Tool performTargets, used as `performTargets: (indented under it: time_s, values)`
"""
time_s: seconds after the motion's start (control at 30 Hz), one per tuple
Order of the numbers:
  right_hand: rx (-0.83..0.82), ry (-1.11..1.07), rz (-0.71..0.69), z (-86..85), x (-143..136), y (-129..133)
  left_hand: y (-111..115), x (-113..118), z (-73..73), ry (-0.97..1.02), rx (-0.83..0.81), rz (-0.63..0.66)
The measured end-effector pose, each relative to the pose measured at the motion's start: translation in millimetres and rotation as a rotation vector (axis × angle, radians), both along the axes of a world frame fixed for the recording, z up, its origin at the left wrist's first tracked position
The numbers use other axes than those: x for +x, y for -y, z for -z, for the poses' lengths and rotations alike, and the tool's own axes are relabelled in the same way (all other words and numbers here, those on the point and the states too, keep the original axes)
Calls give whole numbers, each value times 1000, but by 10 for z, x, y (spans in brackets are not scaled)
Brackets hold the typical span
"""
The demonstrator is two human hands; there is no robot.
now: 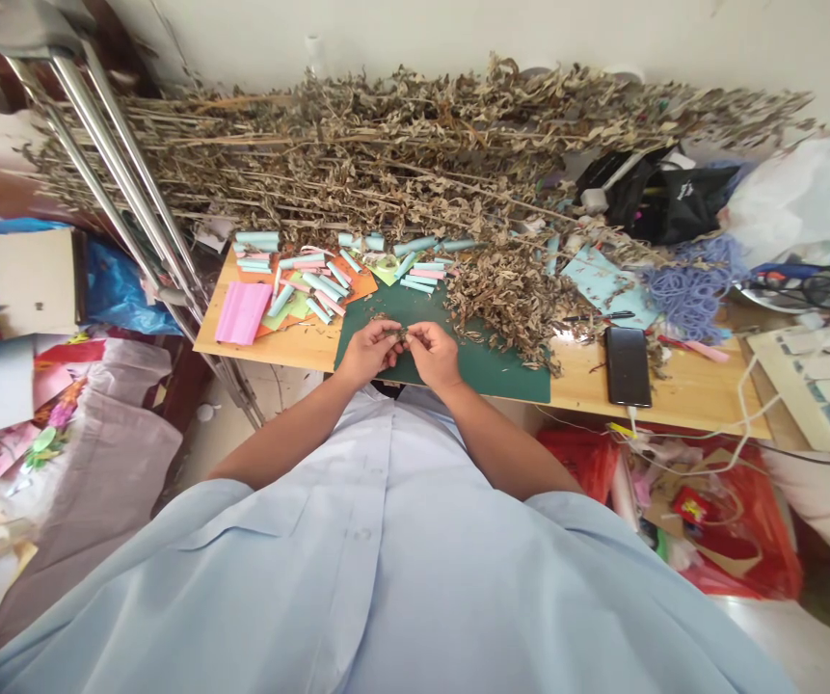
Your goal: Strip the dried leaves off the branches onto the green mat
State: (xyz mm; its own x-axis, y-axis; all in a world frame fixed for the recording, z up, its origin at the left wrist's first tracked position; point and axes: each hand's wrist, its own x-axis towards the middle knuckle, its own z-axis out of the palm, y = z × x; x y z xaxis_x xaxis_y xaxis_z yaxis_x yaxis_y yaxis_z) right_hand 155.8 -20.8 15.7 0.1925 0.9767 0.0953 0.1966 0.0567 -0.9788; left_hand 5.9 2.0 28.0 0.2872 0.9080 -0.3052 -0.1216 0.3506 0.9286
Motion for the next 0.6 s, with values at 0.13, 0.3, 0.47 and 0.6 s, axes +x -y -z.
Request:
performTargets:
  time_s: [0.13, 0.3, 0.47, 0.6]
  values:
    - [40, 6, -33, 22, -11, 19, -7, 6, -37, -32, -29, -6]
    - [90, 0, -53, 52, -13, 27, 4, -6, -106, -28, -52, 25]
    - [64, 24, -57, 65, -14, 26, 9, -15, -59, -73, 37, 44]
    - [62, 7, -54, 57, -21, 29, 14, -13, -44, -133, 95, 54]
